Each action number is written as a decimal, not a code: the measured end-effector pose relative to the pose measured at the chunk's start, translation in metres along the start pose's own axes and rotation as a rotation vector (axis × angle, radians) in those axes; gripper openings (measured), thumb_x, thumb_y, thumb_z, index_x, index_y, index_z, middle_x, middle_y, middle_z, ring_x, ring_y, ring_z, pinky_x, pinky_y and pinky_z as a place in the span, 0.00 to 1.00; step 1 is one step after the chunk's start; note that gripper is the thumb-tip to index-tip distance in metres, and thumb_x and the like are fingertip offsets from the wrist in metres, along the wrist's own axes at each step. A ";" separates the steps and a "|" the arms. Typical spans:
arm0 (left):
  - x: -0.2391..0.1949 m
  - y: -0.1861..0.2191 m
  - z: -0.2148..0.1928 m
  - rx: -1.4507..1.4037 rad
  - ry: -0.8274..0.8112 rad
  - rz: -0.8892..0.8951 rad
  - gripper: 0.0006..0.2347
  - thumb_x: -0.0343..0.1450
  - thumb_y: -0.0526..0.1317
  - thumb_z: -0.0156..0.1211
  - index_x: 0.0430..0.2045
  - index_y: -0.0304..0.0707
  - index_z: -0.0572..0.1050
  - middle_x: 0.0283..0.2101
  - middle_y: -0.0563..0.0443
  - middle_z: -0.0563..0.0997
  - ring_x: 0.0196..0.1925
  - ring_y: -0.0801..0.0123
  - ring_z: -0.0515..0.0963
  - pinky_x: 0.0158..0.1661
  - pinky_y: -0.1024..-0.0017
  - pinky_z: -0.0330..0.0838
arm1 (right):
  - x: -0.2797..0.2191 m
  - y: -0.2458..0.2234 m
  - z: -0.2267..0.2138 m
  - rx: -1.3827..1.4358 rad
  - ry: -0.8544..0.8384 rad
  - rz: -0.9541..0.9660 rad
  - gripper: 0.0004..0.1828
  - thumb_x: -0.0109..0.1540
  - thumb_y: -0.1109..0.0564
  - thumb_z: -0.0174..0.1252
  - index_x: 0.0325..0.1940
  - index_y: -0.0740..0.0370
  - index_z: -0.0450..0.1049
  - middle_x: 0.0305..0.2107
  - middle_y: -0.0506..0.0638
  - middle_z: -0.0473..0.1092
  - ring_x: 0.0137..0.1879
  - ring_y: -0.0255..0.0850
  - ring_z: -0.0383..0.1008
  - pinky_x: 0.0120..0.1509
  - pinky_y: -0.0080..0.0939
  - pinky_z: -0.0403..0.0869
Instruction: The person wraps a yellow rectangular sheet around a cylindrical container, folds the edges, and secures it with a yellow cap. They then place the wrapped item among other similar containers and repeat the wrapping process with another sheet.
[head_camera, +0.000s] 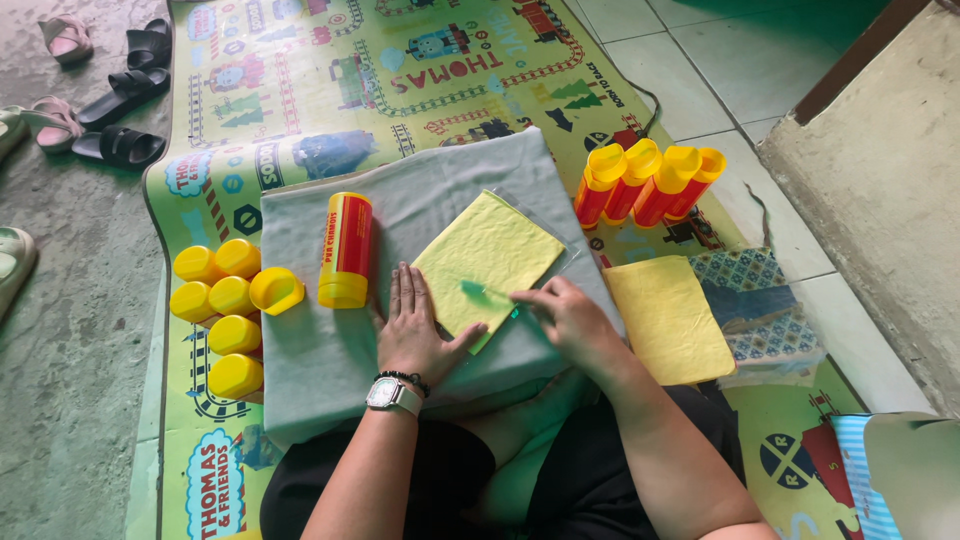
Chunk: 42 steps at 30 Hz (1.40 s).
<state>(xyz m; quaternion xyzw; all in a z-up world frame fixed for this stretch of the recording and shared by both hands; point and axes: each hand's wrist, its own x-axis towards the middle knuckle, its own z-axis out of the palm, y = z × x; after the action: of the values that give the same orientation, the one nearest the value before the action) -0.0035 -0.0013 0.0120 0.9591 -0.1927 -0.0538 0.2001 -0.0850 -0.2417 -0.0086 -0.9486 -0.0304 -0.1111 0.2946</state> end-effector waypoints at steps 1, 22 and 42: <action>0.000 -0.001 0.001 0.000 0.003 0.001 0.55 0.60 0.77 0.52 0.74 0.36 0.42 0.78 0.45 0.43 0.80 0.61 0.40 0.70 0.38 0.34 | 0.002 0.010 0.000 -0.001 0.002 -0.002 0.21 0.63 0.56 0.57 0.58 0.36 0.78 0.35 0.51 0.68 0.45 0.54 0.76 0.51 0.49 0.77; 0.010 -0.020 0.053 0.181 0.488 0.585 0.19 0.64 0.43 0.53 0.50 0.66 0.76 0.59 0.60 0.74 0.54 0.66 0.75 0.54 0.60 0.60 | 0.029 0.059 0.002 -0.057 0.458 0.172 0.23 0.63 0.65 0.52 0.59 0.48 0.77 0.43 0.49 0.66 0.55 0.50 0.75 0.58 0.48 0.77; 0.026 0.007 0.030 0.129 0.013 0.271 0.42 0.67 0.74 0.43 0.73 0.49 0.53 0.78 0.40 0.45 0.79 0.49 0.41 0.68 0.35 0.28 | 0.002 -0.003 0.011 -0.378 -0.084 -0.164 0.31 0.66 0.32 0.47 0.70 0.43 0.66 0.69 0.51 0.60 0.76 0.47 0.56 0.75 0.72 0.48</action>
<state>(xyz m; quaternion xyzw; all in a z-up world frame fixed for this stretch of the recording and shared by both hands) 0.0123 -0.0279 -0.0137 0.9356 -0.3220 -0.0078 0.1447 -0.0816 -0.2336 -0.0154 -0.9851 -0.0985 -0.0989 0.1001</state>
